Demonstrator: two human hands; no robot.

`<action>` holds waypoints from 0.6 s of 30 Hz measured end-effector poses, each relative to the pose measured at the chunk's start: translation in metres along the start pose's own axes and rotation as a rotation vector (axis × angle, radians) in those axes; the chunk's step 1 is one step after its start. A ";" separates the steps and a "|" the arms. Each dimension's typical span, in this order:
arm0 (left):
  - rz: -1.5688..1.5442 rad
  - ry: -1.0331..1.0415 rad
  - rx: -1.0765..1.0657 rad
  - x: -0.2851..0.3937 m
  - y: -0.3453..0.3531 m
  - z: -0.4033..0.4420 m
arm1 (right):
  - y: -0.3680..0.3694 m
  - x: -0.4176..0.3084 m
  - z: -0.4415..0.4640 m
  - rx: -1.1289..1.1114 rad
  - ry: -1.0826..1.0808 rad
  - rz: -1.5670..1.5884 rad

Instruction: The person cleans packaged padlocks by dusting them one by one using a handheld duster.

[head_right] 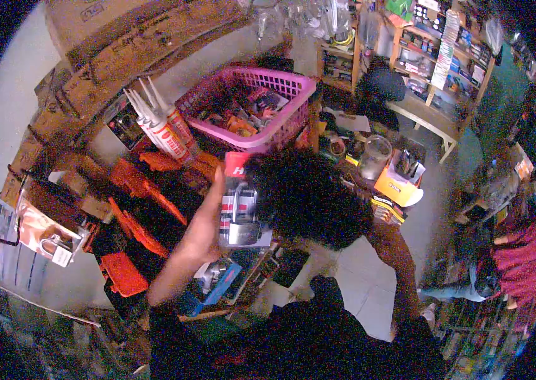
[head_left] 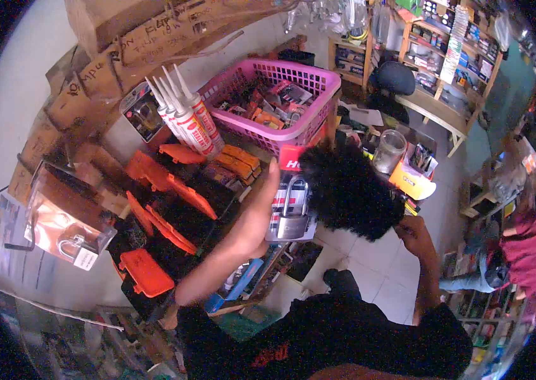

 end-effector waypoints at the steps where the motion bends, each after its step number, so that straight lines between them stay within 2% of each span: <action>1: -0.013 -0.037 0.059 -0.006 -0.002 0.002 | -0.003 -0.003 -0.001 0.028 -0.023 -0.026; 2: -0.008 -0.043 0.092 -0.007 0.001 0.001 | -0.005 -0.006 -0.003 0.057 -0.046 -0.052; 4: 0.007 -0.049 0.159 -0.005 0.006 -0.003 | -0.005 0.002 0.000 -0.011 0.078 -0.052; 7: 0.020 -0.036 -0.013 -0.002 0.000 -0.004 | -0.010 0.014 -0.003 -0.055 0.063 -0.058; 10: 0.015 -0.001 -0.004 0.000 0.004 -0.003 | -0.015 0.014 0.000 -0.025 -0.012 -0.062; 13: 0.063 -0.104 -0.002 -0.001 0.013 -0.006 | -0.016 0.010 -0.001 -0.001 -0.086 -0.084; 16: 0.065 -0.028 0.061 -0.009 0.010 0.000 | -0.015 -0.007 0.001 0.017 -0.125 -0.066; 18: 0.050 -0.057 0.028 -0.007 0.011 -0.003 | -0.016 -0.015 0.001 0.043 -0.172 -0.086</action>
Point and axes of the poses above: each hand's wrist, its own z-axis towards the middle knuckle, its own y-axis out of the palm, x = y × z, the point moved 6 cm from there along z, towards the middle knuckle, and after that the axes turned 3 degrees about -x, right-handed, at the moved point
